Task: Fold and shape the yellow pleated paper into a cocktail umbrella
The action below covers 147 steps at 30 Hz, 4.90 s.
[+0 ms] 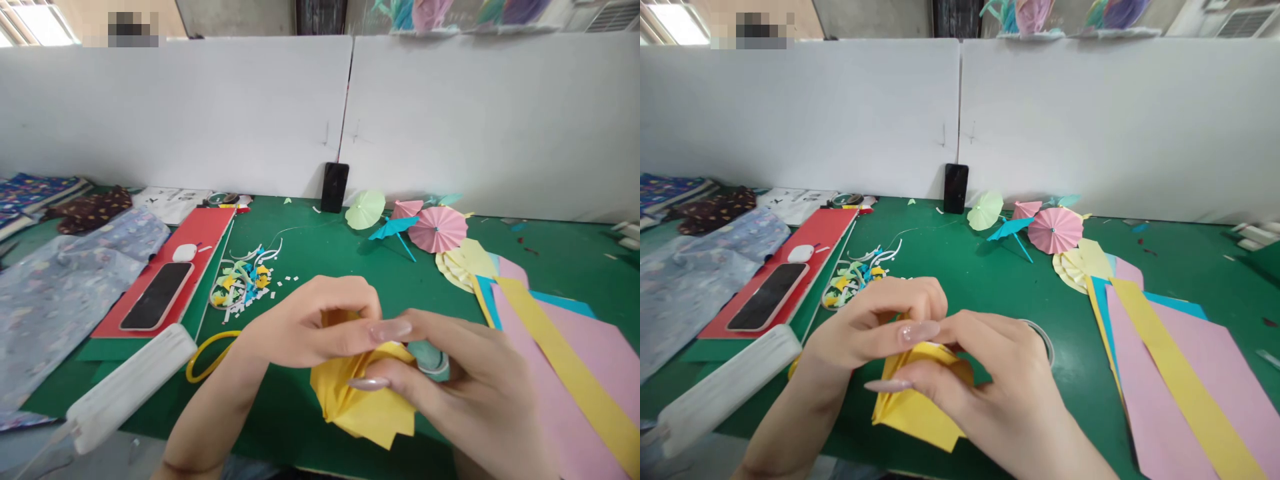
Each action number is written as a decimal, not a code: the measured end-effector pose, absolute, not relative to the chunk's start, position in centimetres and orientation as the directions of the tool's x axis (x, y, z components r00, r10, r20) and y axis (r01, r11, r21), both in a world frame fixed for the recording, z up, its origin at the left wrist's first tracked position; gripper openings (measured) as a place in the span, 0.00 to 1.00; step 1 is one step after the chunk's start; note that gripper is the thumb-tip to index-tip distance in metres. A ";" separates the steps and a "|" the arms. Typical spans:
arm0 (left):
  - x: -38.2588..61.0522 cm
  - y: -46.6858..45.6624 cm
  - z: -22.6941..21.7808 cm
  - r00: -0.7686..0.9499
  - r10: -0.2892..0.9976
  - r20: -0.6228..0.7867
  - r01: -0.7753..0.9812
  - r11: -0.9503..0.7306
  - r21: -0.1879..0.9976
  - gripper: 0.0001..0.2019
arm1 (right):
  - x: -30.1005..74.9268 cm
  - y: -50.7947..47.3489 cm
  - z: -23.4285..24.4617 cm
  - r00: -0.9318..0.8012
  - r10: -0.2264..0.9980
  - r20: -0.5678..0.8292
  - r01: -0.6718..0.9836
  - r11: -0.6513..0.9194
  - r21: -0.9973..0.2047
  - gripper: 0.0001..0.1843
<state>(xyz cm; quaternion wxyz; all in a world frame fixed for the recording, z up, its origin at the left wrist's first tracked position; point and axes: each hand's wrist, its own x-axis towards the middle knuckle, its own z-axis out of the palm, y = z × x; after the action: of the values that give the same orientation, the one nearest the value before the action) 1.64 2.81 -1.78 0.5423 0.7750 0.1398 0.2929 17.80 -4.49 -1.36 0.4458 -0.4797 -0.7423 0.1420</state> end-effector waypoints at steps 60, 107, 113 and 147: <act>1.1 0.6 -0.8 0.536 0.484 0.692 0.325 -0.875 0.360 0.10 | 19.4 -4.4 -0.9 -0.190 0.956 0.226 0.613 0.295 -0.733 0.11; -0.6 1.4 -0.8 0.557 0.823 0.111 0.604 -0.493 0.626 0.11 | 18.6 -3.0 -1.7 -0.154 0.976 0.153 0.702 0.217 -0.678 0.06; -0.9 1.8 -0.6 0.577 0.810 0.101 0.557 -0.481 0.677 0.13 | 18.6 -2.8 -1.8 -0.171 0.977 0.129 0.693 0.212 -0.689 0.05; -1.0 0.4 0.6 0.669 0.732 0.129 0.602 -0.636 0.484 0.14 | 18.7 -3.0 -2.6 -0.424 0.906 -0.003 0.640 0.297 -0.708 0.11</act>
<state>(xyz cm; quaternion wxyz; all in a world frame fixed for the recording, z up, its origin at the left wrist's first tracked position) -0.98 0.36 0.63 0.2048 0.8903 0.3744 0.1588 18.73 -3.04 -2.56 0.2047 -0.4961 -0.7790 0.3242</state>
